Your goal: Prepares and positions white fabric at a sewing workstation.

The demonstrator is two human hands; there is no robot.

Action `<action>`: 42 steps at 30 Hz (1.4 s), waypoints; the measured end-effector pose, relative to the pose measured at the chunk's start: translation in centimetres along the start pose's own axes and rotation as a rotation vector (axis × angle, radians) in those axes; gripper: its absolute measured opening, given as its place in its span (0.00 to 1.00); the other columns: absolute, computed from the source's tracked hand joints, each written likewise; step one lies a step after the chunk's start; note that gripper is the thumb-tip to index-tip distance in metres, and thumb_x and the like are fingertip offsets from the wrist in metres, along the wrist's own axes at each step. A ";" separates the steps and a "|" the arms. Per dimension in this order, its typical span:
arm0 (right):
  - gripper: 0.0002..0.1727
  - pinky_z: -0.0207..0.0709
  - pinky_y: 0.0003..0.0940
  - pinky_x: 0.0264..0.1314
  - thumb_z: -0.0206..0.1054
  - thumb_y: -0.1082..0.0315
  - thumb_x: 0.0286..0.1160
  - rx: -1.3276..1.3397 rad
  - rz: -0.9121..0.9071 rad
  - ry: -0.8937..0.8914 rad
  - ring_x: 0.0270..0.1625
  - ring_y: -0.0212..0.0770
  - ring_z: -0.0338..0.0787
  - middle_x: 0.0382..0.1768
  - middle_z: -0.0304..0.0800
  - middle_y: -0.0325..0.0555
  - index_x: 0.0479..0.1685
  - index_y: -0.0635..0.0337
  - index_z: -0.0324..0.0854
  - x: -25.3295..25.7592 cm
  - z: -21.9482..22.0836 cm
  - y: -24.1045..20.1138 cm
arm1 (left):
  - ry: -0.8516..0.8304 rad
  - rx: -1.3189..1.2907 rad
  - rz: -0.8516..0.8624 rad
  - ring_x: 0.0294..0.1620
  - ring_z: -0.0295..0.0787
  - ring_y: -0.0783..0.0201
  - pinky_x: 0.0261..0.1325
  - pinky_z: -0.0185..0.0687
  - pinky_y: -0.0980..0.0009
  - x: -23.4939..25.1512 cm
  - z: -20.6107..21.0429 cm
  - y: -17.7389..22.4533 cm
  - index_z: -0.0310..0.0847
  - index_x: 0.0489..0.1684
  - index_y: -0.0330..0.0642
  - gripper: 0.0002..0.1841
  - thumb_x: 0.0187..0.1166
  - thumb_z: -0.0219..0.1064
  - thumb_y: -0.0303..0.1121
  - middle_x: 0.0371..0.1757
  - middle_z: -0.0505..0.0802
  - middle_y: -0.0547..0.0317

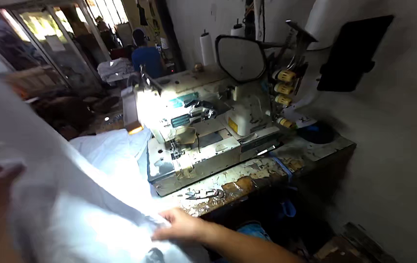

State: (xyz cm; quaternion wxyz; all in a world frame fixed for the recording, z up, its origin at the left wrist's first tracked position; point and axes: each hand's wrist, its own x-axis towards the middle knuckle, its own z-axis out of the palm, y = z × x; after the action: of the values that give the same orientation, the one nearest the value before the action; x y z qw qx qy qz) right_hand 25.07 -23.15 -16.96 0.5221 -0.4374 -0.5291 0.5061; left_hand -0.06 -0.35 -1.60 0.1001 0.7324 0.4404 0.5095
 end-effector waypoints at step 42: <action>0.11 0.88 0.21 0.40 0.63 0.72 0.83 0.397 -0.107 0.600 0.34 0.24 0.92 0.32 0.94 0.35 0.35 0.57 0.91 -11.2 -4.9 3.5 | -0.946 -0.821 -0.301 0.32 0.93 0.75 0.42 0.92 0.77 -25.5 14.4 11.7 0.88 0.38 0.37 0.06 0.82 0.66 0.28 0.31 0.94 0.67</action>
State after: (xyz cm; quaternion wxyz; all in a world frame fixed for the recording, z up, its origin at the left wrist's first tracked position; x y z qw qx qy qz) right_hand 30.57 -33.48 -21.95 0.7548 -0.4281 -0.2657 0.4199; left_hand 15.94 -21.97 -18.08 0.6260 0.7101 0.2161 0.2390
